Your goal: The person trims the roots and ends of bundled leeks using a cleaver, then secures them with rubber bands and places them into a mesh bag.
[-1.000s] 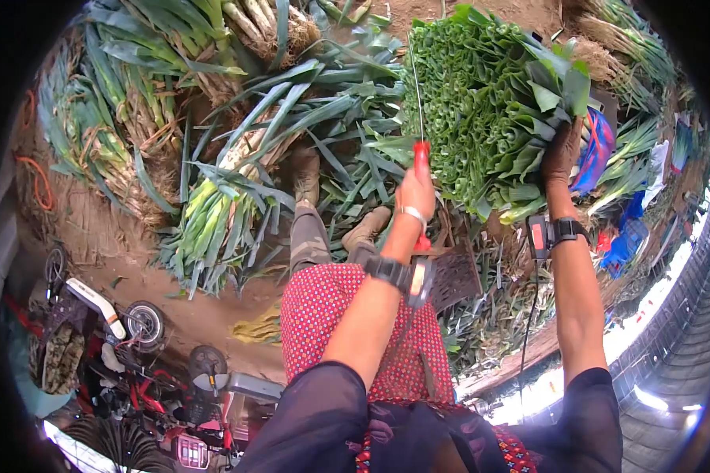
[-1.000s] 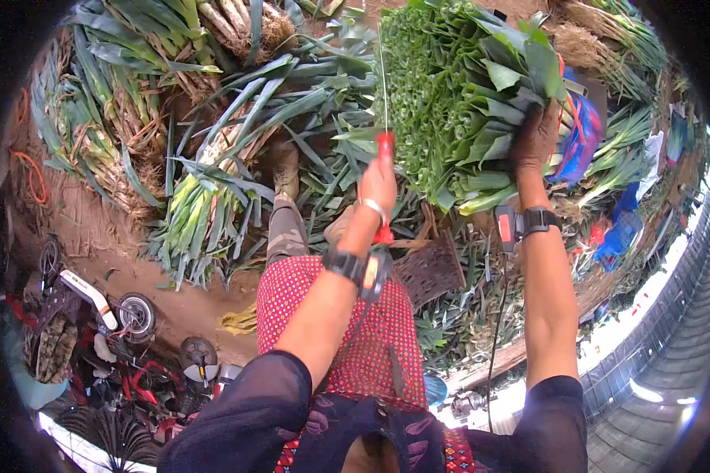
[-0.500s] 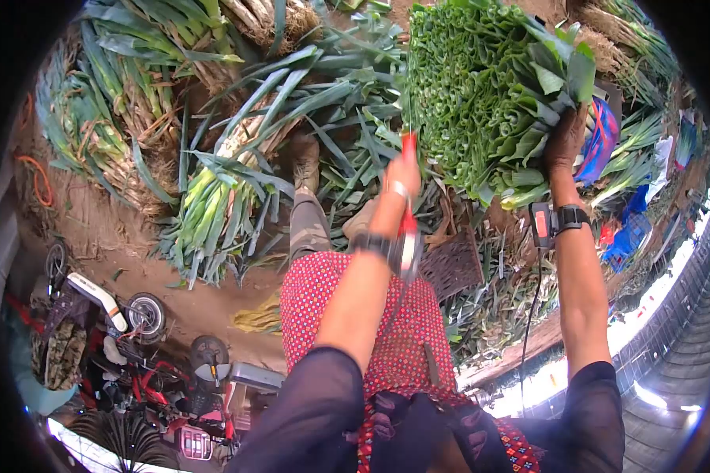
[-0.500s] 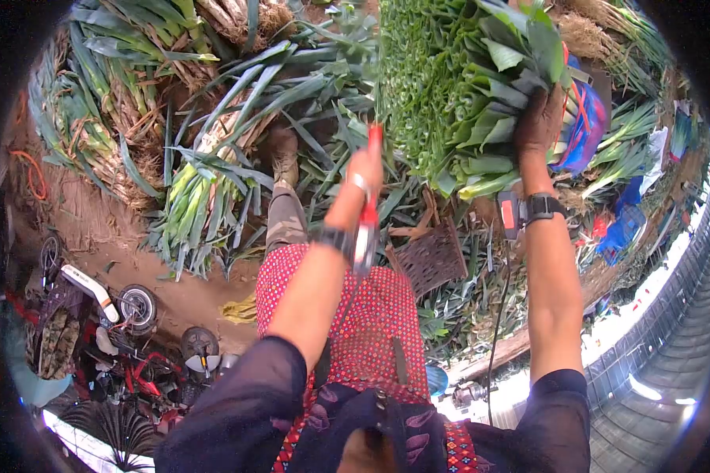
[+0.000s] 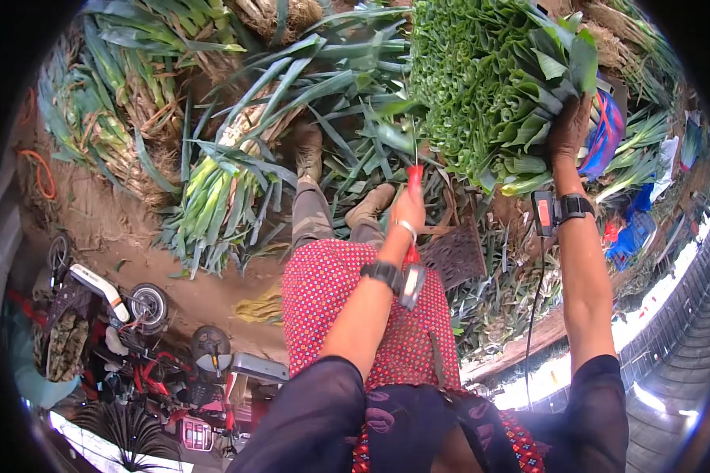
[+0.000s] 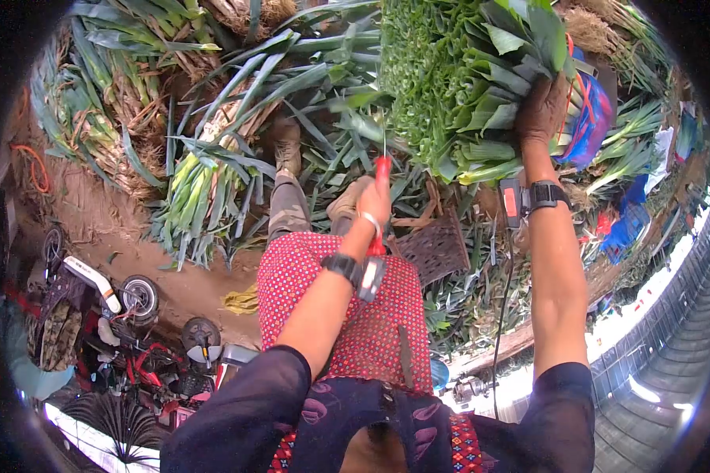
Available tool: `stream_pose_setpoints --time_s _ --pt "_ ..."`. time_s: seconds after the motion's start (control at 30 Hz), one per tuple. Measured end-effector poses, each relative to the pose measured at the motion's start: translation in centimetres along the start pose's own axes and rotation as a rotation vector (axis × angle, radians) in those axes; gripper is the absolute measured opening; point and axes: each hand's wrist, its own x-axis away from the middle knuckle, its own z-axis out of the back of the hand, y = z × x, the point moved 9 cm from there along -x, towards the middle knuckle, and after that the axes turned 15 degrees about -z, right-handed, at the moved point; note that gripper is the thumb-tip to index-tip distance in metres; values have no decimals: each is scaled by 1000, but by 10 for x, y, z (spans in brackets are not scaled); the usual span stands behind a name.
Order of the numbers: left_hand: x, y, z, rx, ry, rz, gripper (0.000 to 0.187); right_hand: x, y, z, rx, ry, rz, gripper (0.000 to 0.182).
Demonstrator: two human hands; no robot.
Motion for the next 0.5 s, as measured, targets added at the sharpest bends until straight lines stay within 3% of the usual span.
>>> stream_pose_setpoints --time_s 0.03,0.13,0.27,0.33,0.4,0.5 --pt "23 -6 -1 -43 42 11 67 -1 4 -1 6 3 -6 56" --pt "64 -49 -19 -29 -35 15 66 -4 4 -2 11 1 -3 56" --pt "85 -38 21 60 18 97 66 1 -3 1 -23 -5 37 56" --pt "49 -17 42 142 199 50 60 3 -9 2 -40 1 57 55" --pt "13 52 86 178 412 -164 53 0 -4 1 -76 -2 76 55" --pt "-14 104 97 241 392 -183 46 1 -1 1 -85 -24 37 56"
